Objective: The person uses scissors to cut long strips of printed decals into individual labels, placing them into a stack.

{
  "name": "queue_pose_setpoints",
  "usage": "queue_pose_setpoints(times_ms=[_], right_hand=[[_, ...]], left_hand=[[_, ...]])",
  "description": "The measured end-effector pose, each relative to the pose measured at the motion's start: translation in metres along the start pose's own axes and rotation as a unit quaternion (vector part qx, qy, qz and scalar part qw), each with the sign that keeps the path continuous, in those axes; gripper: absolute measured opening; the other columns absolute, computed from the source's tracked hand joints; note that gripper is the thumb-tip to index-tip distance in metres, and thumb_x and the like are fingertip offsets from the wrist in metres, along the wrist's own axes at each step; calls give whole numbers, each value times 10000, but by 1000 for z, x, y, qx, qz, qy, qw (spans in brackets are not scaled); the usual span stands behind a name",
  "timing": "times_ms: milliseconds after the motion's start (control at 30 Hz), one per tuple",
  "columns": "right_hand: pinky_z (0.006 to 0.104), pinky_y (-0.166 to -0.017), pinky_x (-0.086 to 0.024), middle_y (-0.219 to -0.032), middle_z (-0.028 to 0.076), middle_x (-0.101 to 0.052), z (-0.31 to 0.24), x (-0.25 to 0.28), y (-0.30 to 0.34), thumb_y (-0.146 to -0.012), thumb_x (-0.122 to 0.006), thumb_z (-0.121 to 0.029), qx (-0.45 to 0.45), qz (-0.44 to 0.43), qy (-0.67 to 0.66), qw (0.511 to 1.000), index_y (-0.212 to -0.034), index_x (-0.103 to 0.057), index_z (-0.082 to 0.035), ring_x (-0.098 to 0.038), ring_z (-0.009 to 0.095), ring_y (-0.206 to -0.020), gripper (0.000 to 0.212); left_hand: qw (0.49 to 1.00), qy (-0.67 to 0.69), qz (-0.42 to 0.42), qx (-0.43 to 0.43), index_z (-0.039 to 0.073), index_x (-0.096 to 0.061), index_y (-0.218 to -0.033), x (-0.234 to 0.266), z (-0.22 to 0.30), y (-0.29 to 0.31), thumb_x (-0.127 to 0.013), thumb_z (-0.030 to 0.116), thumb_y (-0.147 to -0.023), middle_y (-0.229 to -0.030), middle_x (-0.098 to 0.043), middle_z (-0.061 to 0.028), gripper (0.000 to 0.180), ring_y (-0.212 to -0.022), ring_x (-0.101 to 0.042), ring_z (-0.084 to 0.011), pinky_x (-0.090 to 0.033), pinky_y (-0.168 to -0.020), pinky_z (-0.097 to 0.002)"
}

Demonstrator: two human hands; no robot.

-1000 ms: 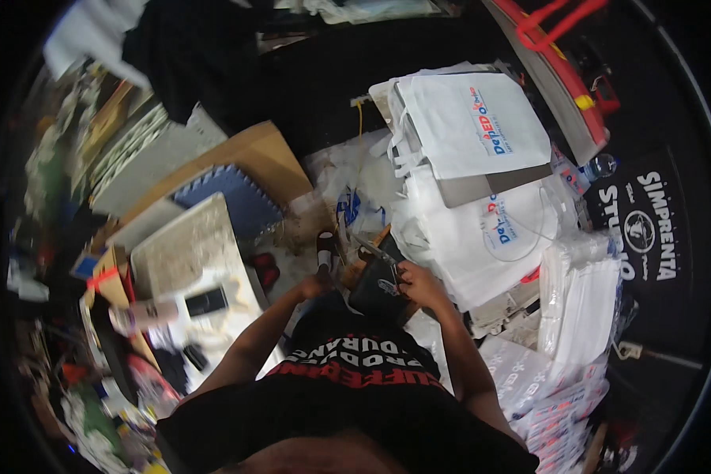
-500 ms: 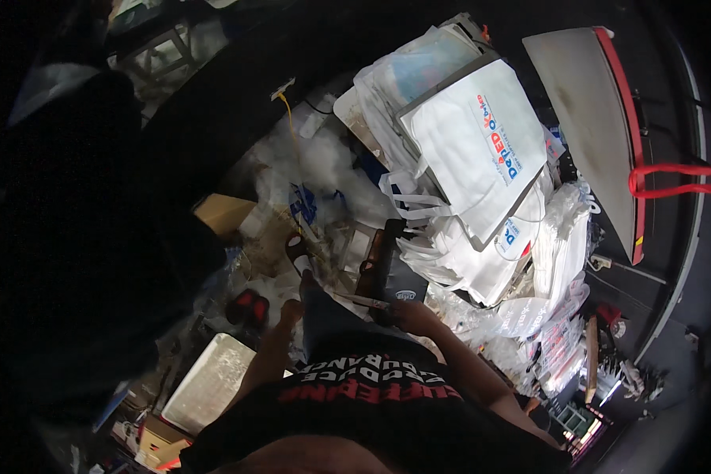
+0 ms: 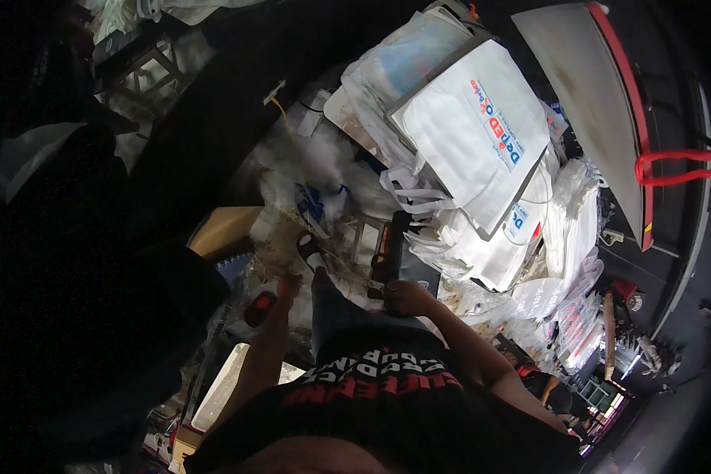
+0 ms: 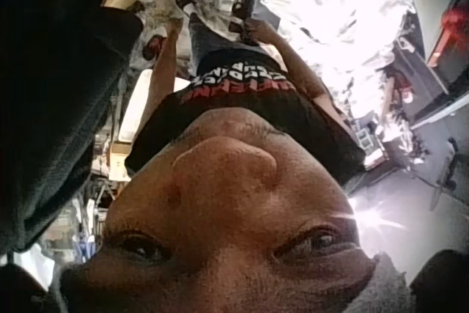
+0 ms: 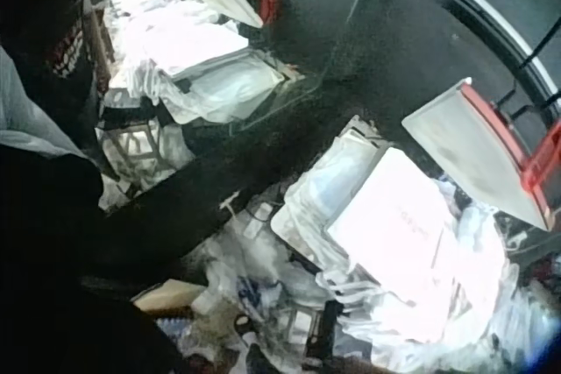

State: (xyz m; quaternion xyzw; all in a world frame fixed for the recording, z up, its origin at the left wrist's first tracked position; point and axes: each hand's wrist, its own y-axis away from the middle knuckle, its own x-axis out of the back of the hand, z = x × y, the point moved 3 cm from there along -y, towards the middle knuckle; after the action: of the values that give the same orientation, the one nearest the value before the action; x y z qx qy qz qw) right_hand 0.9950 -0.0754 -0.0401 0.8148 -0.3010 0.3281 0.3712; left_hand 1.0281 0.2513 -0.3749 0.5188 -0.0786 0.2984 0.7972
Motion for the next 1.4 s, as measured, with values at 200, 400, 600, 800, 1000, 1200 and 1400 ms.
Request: queue_pose_setpoints(times_ms=[200,400,600,800,1000,1200,1400], right_hand=[[482,-747,-528,-955,191,-677,20,-51,84,-812,-587,-261,-239,-107,-159,952,-1018,-635,-44,-658,391,-879,303],[439,-785,-534,-981,190,-667,83,-110,157,-818,-606,-284,-152,-109,-102,977,-1109,-613,-51,-660,369,-902,373],[486,-751,-517,-912,204,-673,109,-72,228,-794,-608,-213,-59,-36,-222,973,-1050,-603,-67,-649,401,-876,294],[407,-669,-513,-803,137,-667,79,-135,298,-719,-733,-235,45,25,-260,964,-963,-597,-88,-672,324,-791,316],[355,-640,-518,-755,112,-706,81,-194,360,-743,-683,-127,57,-87,-325,940,-1027,-601,-59,-697,254,-717,304],[373,-666,-535,-782,153,-697,63,-254,415,-761,-664,-141,97,-95,-252,958,-1076,-585,-49,-685,297,-705,338],[334,-537,-482,-728,91,-687,60,-262,434,-776,-634,-33,136,-248,-243,928,-953,-570,-27,-654,176,-629,188]], left_hand=[[968,241,4,62,19,-713,-916,11,78,42,-598,329,-867,-954,-698,-197,334,-916,-658,-369,-500,-791,-446],[991,-26,95,-87,49,-718,-936,-73,65,79,-594,375,-836,-977,-686,-212,363,-954,-641,-392,-496,-841,-464],[948,242,147,147,64,-522,-1343,-235,124,250,-472,551,-947,-1348,-546,-201,630,-1267,-510,-337,-396,-1028,-406],[987,-49,127,84,139,-589,-1285,-286,104,344,-502,379,-966,-1223,-618,-173,409,-1130,-590,-360,-467,-969,-390],[980,-146,119,-64,132,-602,-1279,-394,166,419,-490,342,-905,-1328,-569,-154,443,-1224,-535,-338,-442,-1029,-390],[990,-19,120,-68,136,-580,-1301,-543,195,481,-489,463,-949,-1330,-557,-187,489,-1196,-554,-362,-436,-1024,-412],[964,228,120,63,144,-610,-1272,-550,301,500,-508,371,-946,-1381,-526,-148,410,-1212,-545,-332,-440,-1033,-405]])
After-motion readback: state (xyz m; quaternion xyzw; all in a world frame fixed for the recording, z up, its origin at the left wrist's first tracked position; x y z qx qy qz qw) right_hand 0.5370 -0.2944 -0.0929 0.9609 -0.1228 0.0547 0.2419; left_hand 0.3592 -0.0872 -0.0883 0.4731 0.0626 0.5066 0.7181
